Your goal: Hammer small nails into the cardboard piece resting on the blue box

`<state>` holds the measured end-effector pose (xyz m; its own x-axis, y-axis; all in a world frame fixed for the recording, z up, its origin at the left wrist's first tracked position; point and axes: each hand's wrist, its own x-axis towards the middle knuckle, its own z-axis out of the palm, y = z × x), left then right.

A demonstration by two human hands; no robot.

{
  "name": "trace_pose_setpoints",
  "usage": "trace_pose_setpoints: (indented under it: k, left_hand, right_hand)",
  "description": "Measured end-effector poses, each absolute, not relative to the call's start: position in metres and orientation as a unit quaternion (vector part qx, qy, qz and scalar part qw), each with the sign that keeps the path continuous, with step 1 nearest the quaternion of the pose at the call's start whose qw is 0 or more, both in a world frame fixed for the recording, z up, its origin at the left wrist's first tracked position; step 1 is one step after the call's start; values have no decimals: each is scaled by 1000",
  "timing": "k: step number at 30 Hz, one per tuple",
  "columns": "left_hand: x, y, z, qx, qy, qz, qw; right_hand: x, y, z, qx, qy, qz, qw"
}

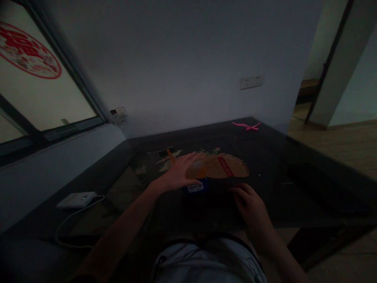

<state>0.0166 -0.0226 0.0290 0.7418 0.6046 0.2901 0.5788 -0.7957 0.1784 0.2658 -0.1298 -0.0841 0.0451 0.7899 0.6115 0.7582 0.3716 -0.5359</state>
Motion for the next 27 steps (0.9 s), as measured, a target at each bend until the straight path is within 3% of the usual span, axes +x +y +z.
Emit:
trace_pose_setpoints:
  k: [5, 13, 27]
  left_hand:
    - [39, 5, 22, 940, 328, 30, 88]
    - [39, 18, 24, 933, 322, 61, 146]
    - [39, 13, 30, 936, 329, 18, 128]
  right_hand:
    - [265, -133, -81, -555, -701, 55, 444]
    - [266, -133, -82, -553, -698, 82, 448]
    - [267, -133, -82, -551, -697, 84, 451]
